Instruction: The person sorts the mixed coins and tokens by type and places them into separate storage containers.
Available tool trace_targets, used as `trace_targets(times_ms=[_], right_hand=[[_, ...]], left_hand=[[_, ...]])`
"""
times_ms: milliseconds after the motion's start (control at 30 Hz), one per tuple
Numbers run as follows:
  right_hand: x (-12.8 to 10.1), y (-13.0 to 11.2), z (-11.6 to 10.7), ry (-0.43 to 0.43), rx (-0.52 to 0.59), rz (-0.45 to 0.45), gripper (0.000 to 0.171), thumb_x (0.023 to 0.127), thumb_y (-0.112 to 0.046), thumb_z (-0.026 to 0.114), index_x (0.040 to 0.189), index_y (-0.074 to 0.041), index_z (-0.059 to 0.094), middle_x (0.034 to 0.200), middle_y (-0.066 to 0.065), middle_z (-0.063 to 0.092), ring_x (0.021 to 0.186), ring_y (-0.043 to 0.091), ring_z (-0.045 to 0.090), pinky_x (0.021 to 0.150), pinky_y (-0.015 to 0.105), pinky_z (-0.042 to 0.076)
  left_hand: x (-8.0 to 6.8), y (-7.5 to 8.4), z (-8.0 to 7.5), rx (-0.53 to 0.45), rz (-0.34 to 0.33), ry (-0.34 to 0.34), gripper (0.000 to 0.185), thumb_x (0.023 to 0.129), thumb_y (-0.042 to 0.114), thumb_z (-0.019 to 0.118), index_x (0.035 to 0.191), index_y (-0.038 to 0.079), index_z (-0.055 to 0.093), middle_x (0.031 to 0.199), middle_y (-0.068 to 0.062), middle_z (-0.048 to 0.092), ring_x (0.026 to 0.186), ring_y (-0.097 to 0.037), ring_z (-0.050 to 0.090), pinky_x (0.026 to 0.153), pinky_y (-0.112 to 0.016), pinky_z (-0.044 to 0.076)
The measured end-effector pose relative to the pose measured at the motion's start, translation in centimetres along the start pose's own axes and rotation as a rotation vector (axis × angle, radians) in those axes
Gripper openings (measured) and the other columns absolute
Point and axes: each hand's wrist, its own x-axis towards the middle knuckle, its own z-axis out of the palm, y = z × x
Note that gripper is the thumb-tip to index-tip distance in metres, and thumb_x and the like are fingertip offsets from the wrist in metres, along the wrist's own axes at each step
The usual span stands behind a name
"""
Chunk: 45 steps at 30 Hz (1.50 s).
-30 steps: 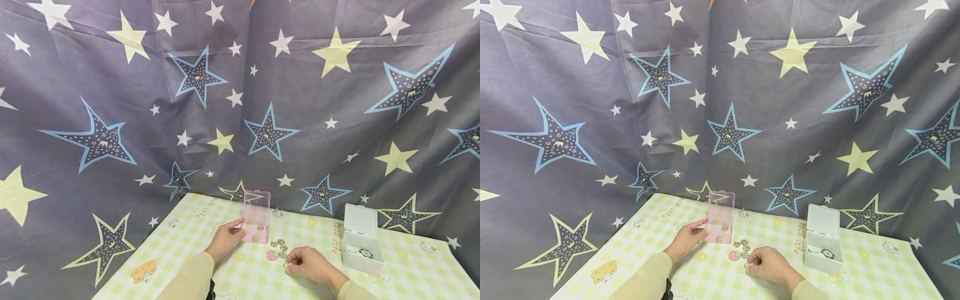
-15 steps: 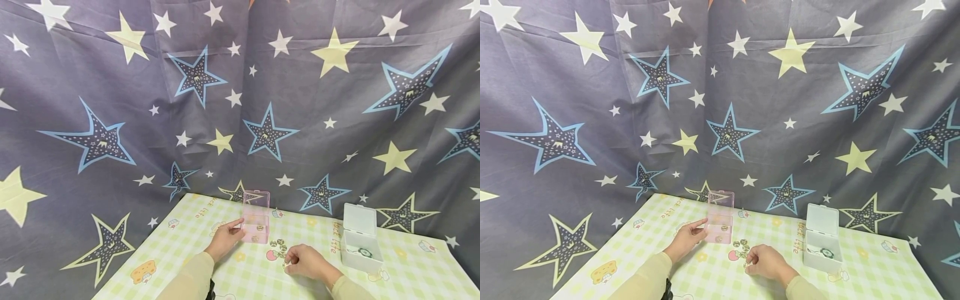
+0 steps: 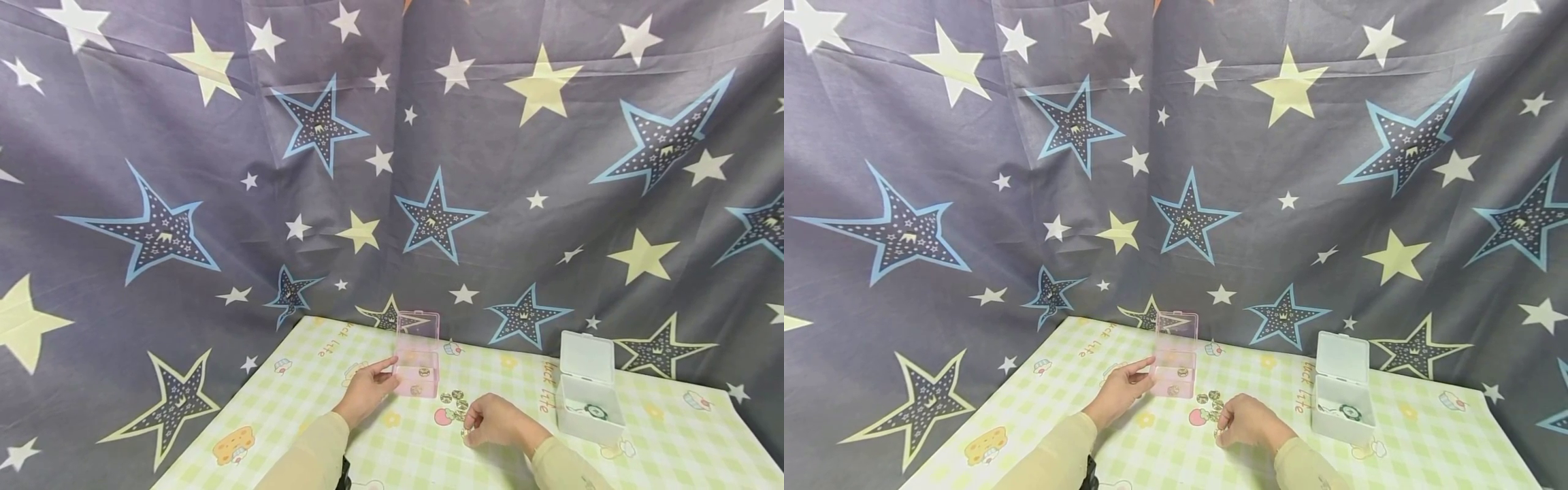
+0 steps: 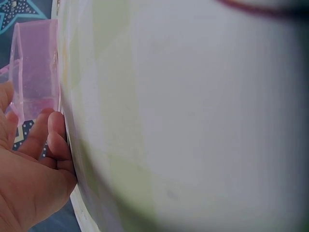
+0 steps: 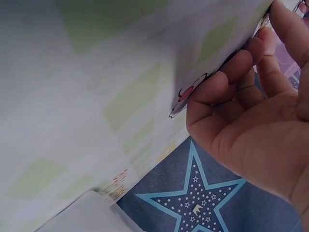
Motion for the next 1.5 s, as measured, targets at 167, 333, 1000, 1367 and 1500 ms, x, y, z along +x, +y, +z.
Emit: trace_targets(times_ms=[167,333,1000,1367,1500], right_hand=[[0.0,-0.2,0.1,0.016,0.007,0.005,0.018,0.075,-0.001,0.087,0.083,-0.006,0.072,0.076,-0.001,0.06,0.075,0.016,0.054,0.069,0.028,0.046],[0.0,-0.2,0.2,0.018,0.015,0.013,0.019,0.075,0.0,0.087,0.084,-0.006,0.071,0.077,0.0,0.061,0.076,0.016,0.054,0.07,0.028,0.046],[-0.8,1.1,0.8,0.075,0.084,-0.143,0.017,0.083,0.0,0.083,0.086,-0.005,0.067,0.074,-0.002,0.063,0.065,0.003,0.051,0.06,0.02,0.042],[-1.0,1.9,0.3,0.036,0.153,-0.154,0.011,0.092,0.0,0.071,0.095,-0.004,0.08,0.089,0.008,0.079,0.076,0.002,0.059,0.073,0.019,0.05],[-1.0,2.0,0.3,0.02,0.164,-0.14,0.012,0.094,-0.002,0.07,0.098,-0.005,0.081,0.092,0.008,0.079,0.079,0.004,0.06,0.074,0.019,0.05]], left_hand=[[0.0,0.0,-0.1,-0.001,0.003,-0.005,0.053,0.102,0.026,0.074,0.152,0.014,0.062,0.135,-0.019,0.072,0.126,-0.034,0.069,0.091,-0.035,0.063],[0.0,-0.1,-0.1,-0.009,0.001,-0.006,0.053,0.102,0.025,0.074,0.152,0.014,0.061,0.134,-0.018,0.073,0.126,-0.034,0.069,0.092,-0.036,0.063],[-0.1,-0.1,-0.1,-0.012,0.005,-0.005,0.053,0.102,0.026,0.074,0.152,0.013,0.061,0.139,-0.021,0.07,0.129,-0.035,0.068,0.094,-0.037,0.063],[-0.1,0.1,-0.1,-0.005,-0.002,-0.006,0.053,0.102,0.025,0.074,0.152,0.014,0.061,0.135,-0.018,0.072,0.127,-0.034,0.069,0.092,-0.037,0.063],[-0.1,0.0,-0.1,-0.012,-0.005,-0.013,0.054,0.102,0.025,0.074,0.153,0.013,0.06,0.135,-0.017,0.072,0.128,-0.034,0.068,0.092,-0.037,0.063]])
